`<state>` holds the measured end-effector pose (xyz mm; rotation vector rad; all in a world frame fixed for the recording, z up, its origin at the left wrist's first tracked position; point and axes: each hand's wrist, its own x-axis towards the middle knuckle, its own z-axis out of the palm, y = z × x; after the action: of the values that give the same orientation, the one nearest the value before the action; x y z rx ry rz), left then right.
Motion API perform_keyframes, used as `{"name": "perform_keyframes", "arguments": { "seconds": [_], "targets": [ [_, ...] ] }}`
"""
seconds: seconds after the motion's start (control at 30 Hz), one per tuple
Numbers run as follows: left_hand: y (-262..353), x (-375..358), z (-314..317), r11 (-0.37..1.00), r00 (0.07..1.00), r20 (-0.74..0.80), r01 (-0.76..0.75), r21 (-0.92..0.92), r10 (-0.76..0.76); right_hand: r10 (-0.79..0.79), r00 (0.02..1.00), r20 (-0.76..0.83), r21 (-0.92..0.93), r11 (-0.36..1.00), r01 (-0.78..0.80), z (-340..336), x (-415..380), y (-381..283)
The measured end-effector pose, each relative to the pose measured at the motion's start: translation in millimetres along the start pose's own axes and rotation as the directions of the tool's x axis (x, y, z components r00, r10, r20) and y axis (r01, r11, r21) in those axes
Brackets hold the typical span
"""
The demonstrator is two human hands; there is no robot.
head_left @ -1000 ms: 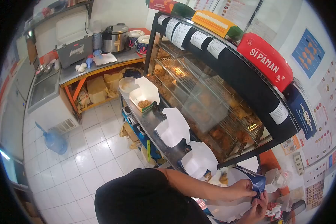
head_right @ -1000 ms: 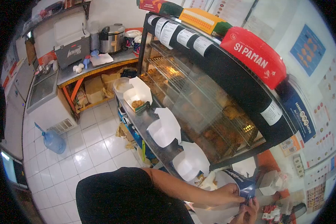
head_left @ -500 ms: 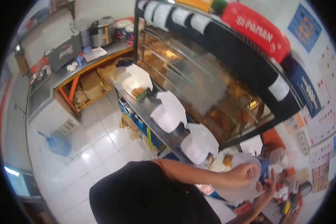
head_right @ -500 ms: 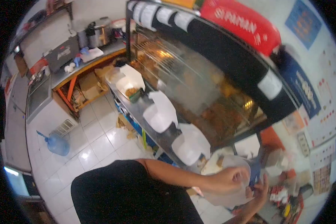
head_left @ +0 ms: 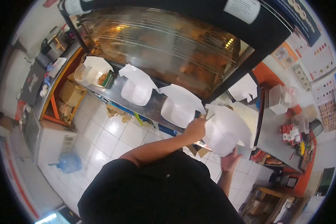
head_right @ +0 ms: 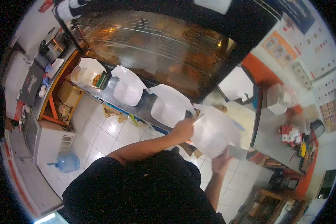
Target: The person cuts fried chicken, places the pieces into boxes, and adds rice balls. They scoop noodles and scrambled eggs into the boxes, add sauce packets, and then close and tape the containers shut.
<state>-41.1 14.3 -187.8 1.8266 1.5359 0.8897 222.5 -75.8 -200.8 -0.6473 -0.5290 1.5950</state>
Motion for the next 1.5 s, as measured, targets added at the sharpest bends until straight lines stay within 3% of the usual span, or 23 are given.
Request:
{"name": "perform_keyframes", "arguments": {
  "seconds": [0.03,0.1,0.17,0.23,0.3,0.4,0.43,0.53,0.63,0.73,0.8,0.87,0.93,1.0,1.07,1.13,1.2,1.3,1.4,1.5],
  "targets": [
    [-13,-6,9,0.995,0.996,0.046,0.077,0.065,-0.08,-0.017,0.99,-0.14,-0.191,0.981,-0.011,-3,-3,24],
    [-21,-18,11,0.993,0.996,0.038,0.075,0.088,-0.079,-0.026,0.978,-0.207,-0.27,0.962,-0.031,15,-9,48],
    [-26,-24,-1,0.985,0.998,0.03,0.058,0.159,-0.064,0.025,0.924,-0.382,-0.275,0.951,-0.139,17,13,66],
    [-23,-35,-27,0.963,0.999,0.026,0.036,0.268,-0.044,-0.038,0.953,-0.301,-0.389,0.917,-0.087,15,33,81],
    [-59,-52,-26,0.946,0.971,-0.171,-0.112,0.303,0.17,-0.068,0.961,-0.268,-0.462,0.884,-0.066,-3,52,109],
    [-75,-72,-45,0.927,0.985,-0.079,-0.118,0.356,0.156,-0.091,0.965,-0.245,-0.556,0.828,-0.063,13,72,135],
    [-78,-79,-49,0.924,0.985,-0.069,-0.124,0.362,0.159,-0.103,0.973,-0.208,-0.631,0.774,-0.054,19,78,142],
    [-93,-91,-49,0.909,0.985,-0.101,-0.088,0.407,0.141,-0.024,0.991,-0.133,-0.929,0.353,-0.116,38,90,143],
    [-103,-93,-47,0.904,0.989,-0.099,-0.055,0.423,0.107,-0.188,0.976,-0.105,-0.994,0.03,-0.101,38,96,146],
    [-107,-91,-47,0.906,0.989,-0.098,-0.059,0.42,0.11,-0.135,0.923,-0.361,-0.872,0.4,-0.282,-16,116,137],
    [-103,-91,-48,0.907,0.988,-0.117,-0.043,0.418,0.1,-0.357,0.848,-0.392,-0.869,0.446,-0.213,-4,120,89],
    [-94,-94,-54,0.907,0.988,-0.14,-0.001,0.422,0.066,-0.368,0.873,-0.32,-0.892,0.428,-0.146,-15,145,66],
    [-99,-100,-56,0.897,0.963,-0.247,0.011,0.443,0.11,-0.477,0.866,-0.149,-0.893,0.442,0.089,-18,181,63],
    [-101,-105,-60,0.889,0.935,-0.327,0.029,0.458,0.138,-0.323,0.946,0.036,-0.842,0.5,0.203,-2,218,49],
    [-101,-111,-64,0.882,0.912,-0.384,0.055,0.467,0.146,-0.133,0.969,-0.208,-0.905,0.403,-0.139,36,243,31],
    [-100,-117,-65,0.895,0.9,-0.421,0.094,0.437,0.111,-0.088,0.936,-0.341,-0.84,0.476,-0.261,45,269,34],
    [-96,-121,-65,0.903,0.896,-0.434,0.111,0.416,0.089,-0.151,0.921,-0.36,-0.672,0.727,-0.144,39,291,52],
    [-86,-115,-62,0.921,0.898,-0.428,0.078,0.381,0.101,-0.196,0.973,-0.124,-0.703,0.71,0.053,43,302,40],
    [-64,-95,-59,0.943,0.889,-0.428,-0.015,0.331,0.164,-0.347,0.936,0.06,-0.707,0.647,0.285,68,286,10],
    [-19,-58,-69,0.974,0.929,-0.308,-0.164,0.155,0.206,-0.394,0.908,0.14,-0.698,0.611,0.373,107,237,-29]
  ]
}}
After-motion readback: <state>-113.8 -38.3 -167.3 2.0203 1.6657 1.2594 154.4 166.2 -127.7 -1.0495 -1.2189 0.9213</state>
